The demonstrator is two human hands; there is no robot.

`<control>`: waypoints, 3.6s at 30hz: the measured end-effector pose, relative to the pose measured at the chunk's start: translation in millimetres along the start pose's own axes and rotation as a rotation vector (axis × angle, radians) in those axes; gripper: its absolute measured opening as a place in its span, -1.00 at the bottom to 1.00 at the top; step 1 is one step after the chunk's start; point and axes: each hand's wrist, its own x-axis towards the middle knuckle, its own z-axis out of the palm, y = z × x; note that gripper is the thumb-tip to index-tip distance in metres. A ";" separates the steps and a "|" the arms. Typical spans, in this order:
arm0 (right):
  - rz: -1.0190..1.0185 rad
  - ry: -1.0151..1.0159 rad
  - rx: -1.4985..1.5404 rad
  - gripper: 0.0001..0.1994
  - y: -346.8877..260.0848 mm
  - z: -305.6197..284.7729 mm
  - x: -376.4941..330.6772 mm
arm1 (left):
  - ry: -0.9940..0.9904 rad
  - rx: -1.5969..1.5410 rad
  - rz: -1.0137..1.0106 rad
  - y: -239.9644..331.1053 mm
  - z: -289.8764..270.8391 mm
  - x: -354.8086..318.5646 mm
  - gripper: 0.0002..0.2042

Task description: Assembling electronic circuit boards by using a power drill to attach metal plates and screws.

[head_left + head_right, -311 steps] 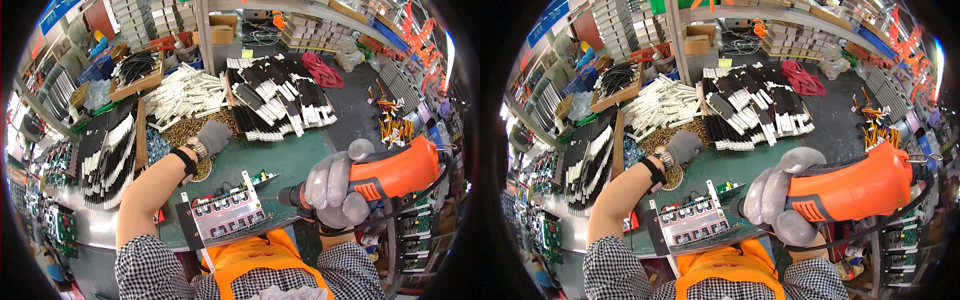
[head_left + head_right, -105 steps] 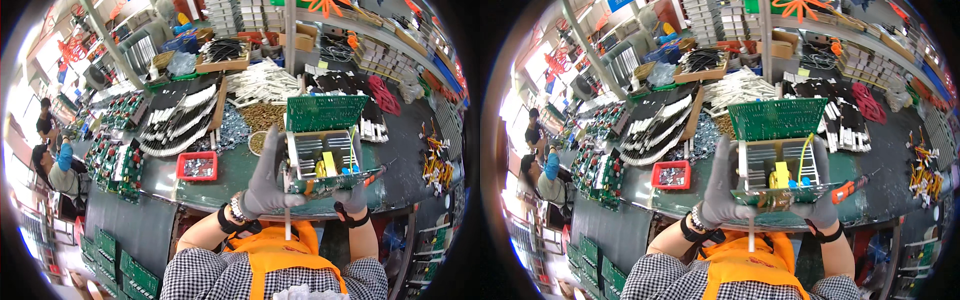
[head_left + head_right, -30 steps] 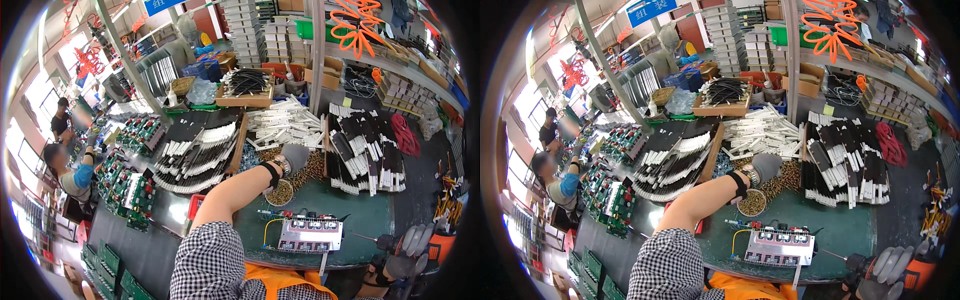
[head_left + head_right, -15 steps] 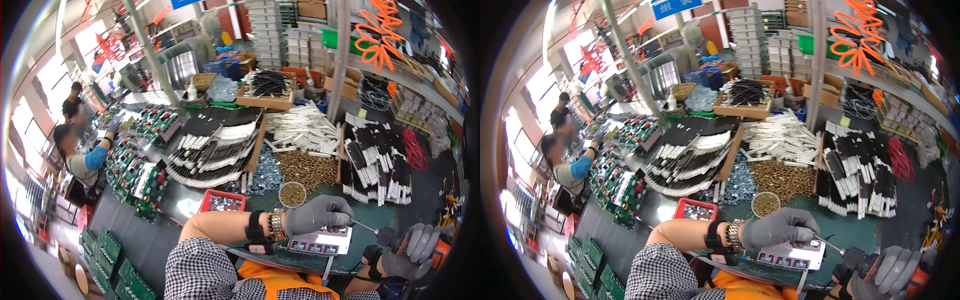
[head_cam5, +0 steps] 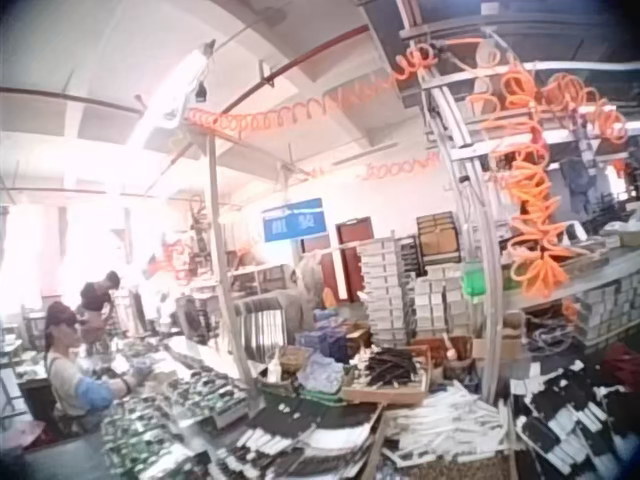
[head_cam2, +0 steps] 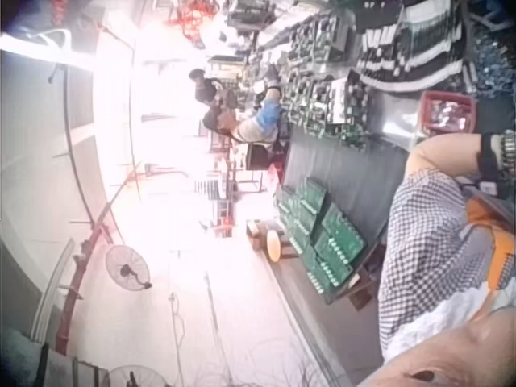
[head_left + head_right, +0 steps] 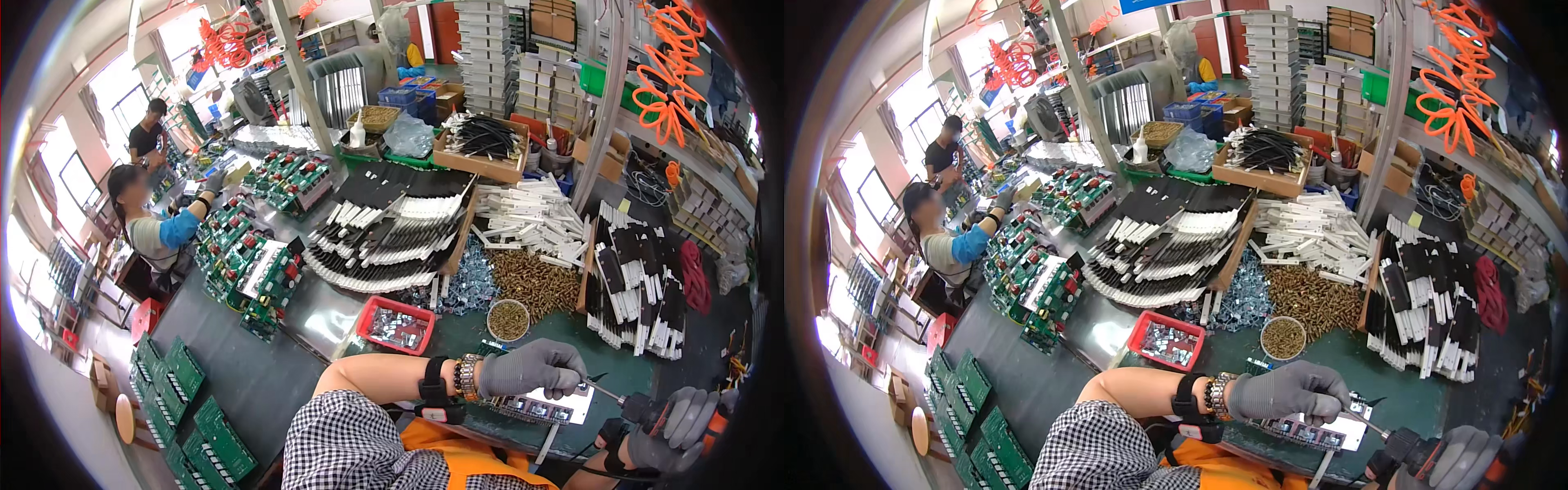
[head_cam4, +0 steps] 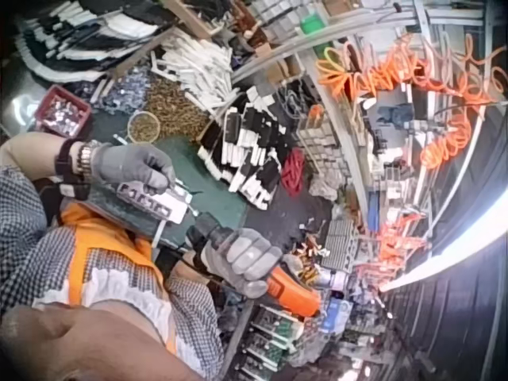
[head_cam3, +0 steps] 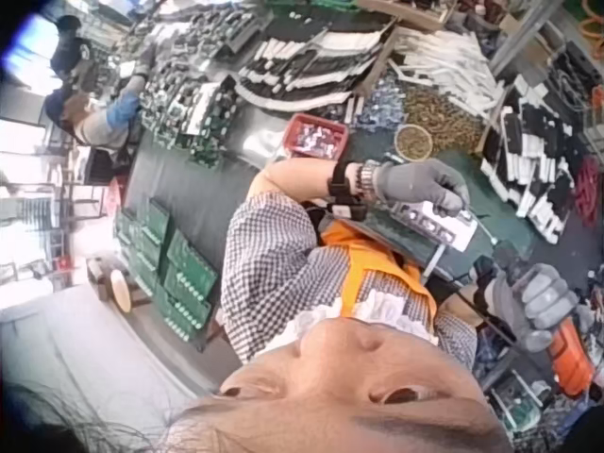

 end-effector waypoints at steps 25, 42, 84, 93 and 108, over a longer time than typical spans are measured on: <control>-0.015 0.178 0.305 -0.52 12.7 2.5 30.0 | 0.389 1.904 -0.475 8.0 -227.4 188.5 -0.75; 0.060 0.018 0.095 -0.40 7.5 35.0 39.6 | 0.239 0.867 -0.131 44.8 -98.8 100.4 -0.21; 0.496 -0.314 0.037 -0.34 97.4 117.4 15.5 | 0.270 0.893 -0.160 -12.2 -78.5 -5.8 -0.68; 0.489 -0.436 0.014 -0.43 107.9 128.4 13.0 | 0.282 0.911 -0.131 -14.0 -84.3 -4.6 -0.69; 0.671 -0.649 -0.202 -0.33 108.1 133.9 11.9 | 0.327 1.027 0.106 -28.3 -86.4 -8.3 -0.73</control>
